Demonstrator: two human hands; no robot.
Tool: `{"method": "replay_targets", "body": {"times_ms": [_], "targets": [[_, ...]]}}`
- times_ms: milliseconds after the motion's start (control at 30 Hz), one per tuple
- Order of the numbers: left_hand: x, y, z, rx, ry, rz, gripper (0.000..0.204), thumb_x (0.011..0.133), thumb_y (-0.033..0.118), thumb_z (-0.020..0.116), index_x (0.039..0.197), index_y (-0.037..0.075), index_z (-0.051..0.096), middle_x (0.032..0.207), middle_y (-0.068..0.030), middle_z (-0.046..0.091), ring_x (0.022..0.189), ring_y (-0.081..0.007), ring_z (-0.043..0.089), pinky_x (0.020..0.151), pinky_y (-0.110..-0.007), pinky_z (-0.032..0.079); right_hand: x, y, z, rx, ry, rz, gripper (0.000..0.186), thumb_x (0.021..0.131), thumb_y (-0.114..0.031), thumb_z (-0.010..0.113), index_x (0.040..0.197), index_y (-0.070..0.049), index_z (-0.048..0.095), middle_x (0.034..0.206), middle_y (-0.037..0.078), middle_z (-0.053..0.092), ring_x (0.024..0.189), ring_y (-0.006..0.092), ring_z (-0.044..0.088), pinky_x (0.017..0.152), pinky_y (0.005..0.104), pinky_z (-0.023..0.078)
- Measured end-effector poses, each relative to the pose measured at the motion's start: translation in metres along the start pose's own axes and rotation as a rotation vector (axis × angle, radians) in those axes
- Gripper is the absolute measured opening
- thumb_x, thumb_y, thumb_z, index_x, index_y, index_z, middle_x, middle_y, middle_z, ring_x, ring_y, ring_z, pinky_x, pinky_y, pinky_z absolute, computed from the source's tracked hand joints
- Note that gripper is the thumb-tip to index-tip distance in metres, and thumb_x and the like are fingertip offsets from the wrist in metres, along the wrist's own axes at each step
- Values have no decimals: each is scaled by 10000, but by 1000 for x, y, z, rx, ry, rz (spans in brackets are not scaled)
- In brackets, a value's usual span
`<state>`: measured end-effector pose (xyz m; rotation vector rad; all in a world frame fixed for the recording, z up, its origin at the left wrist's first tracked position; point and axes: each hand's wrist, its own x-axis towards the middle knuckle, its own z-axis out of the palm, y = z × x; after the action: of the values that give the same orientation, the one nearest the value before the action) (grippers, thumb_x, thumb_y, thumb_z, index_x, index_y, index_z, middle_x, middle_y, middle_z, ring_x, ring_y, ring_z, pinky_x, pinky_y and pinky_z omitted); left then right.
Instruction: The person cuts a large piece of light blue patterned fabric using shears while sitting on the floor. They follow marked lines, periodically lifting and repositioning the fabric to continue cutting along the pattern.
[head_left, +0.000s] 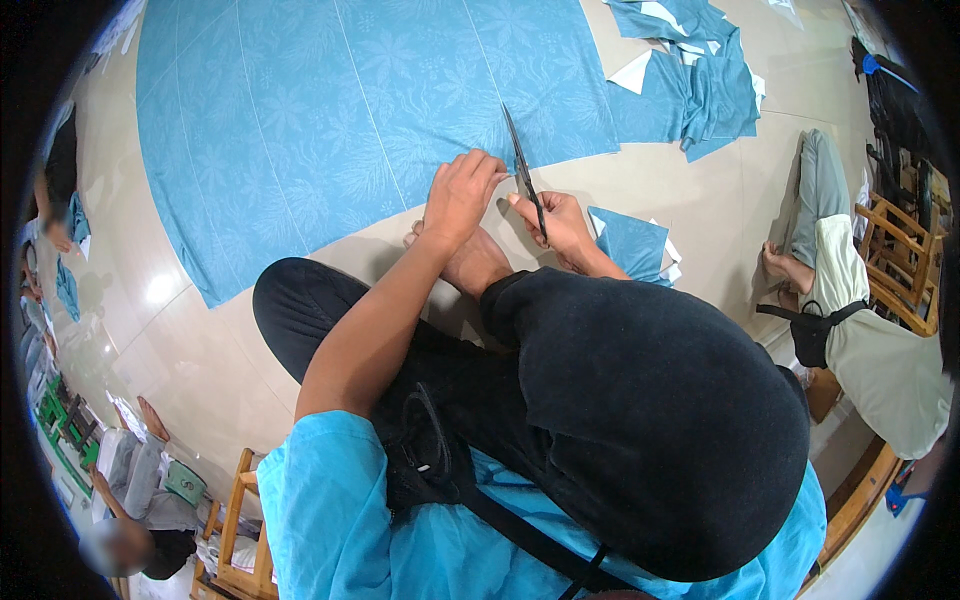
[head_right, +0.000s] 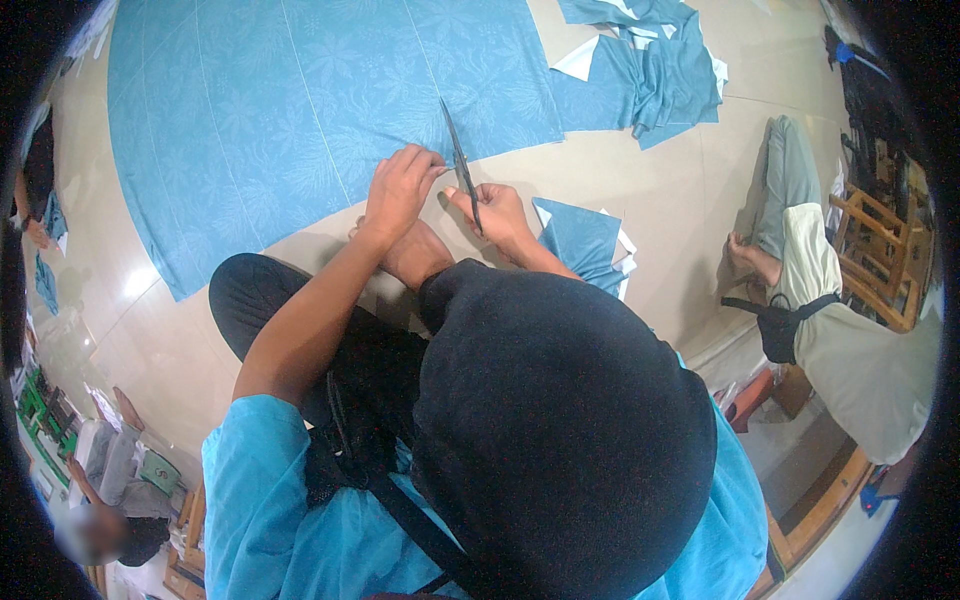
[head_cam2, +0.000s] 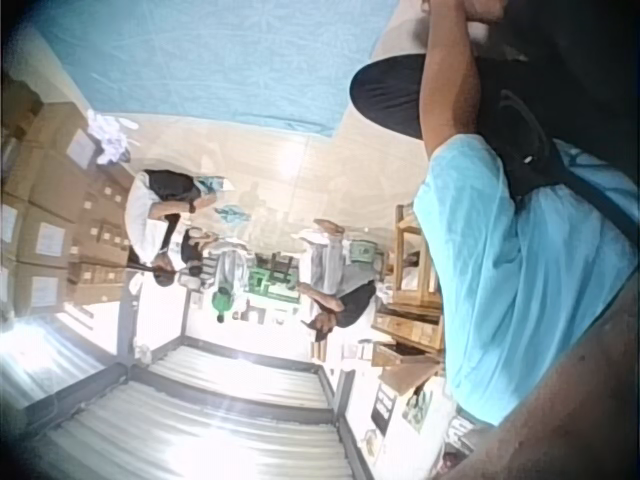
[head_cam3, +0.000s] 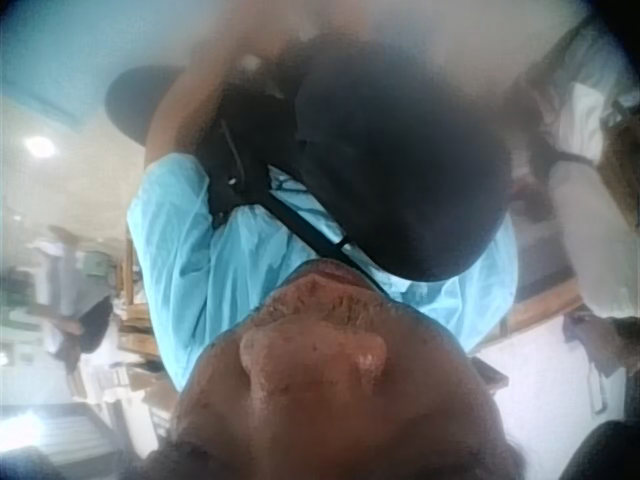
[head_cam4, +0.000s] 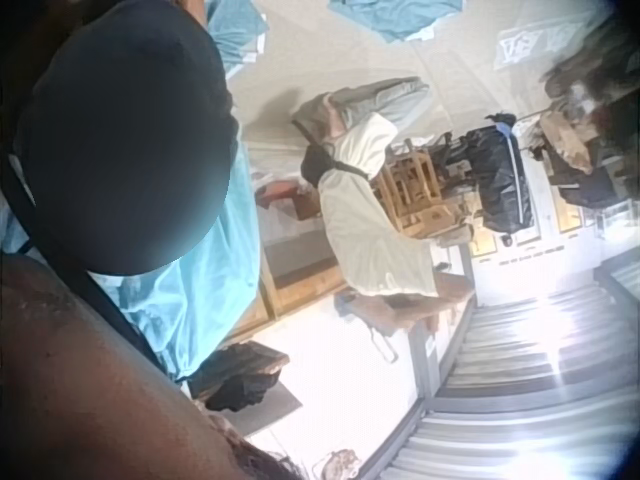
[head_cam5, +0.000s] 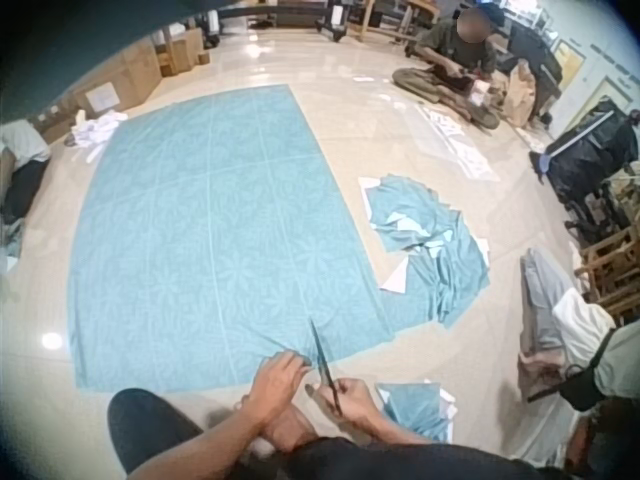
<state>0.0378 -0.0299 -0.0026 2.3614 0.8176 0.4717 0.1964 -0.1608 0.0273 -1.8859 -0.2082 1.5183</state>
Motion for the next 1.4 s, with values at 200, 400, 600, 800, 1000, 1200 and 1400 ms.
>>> {"method": "replay_targets", "body": {"times_ms": [200,400,600,800,1000,1200,1400], "targets": [[0,0,-1,-20,-7,-14,105,1025,221,744,1092,144,724,1045,-25,668,1014,-255,692,848,-445,496,0,-2,0,-17,-16,-8,454,966,-439,895,834,-73,662,666,4,609,506,68,523,442,249,334],[1,0,-2,-38,-27,-31,100,1017,198,747,1093,135,730,1051,-34,672,1027,-268,695,863,-449,496,2,-16,2,8,-5,-22,523,915,-490,917,804,-46,664,650,20,604,518,93,533,454,268,364],[1,1,-4,-50,-38,-35,98,1013,182,746,1094,130,729,1052,-40,675,1038,-274,695,867,-450,496,5,-23,4,48,-24,-44,510,924,-478,915,796,-58,656,647,16,597,513,89,528,451,264,360],[0,1,-3,-43,-31,-33,92,1003,174,754,1081,135,725,1049,-40,672,1038,-269,694,860,-450,493,6,-19,5,62,-24,-61,490,936,-446,919,797,-55,660,642,16,599,508,90,519,457,266,363],[1,0,-4,-35,-34,-27,133,983,145,764,1107,140,714,1053,-40,664,1046,-270,694,861,-450,495,12,-21,6,63,-52,-70,526,939,-493,905,805,-43,668,635,17,593,518,90,520,462,272,365],[-1,1,-4,-53,-42,-55,209,960,72,750,1163,84,703,1117,-81,688,1105,-317,690,896,-474,502,24,-32,6,78,-73,-119,553,934,-531,899,808,-45,668,630,12,581,514,87,513,462,265,364],[-1,-1,-3,-50,-43,-56,229,953,71,759,1170,73,686,1137,-83,690,1110,-319,692,903,-480,508,27,-35,5,73,-65,-116,554,931,-527,908,799,-55,650,627,6,574,509,83,507,460,258,364]]}}
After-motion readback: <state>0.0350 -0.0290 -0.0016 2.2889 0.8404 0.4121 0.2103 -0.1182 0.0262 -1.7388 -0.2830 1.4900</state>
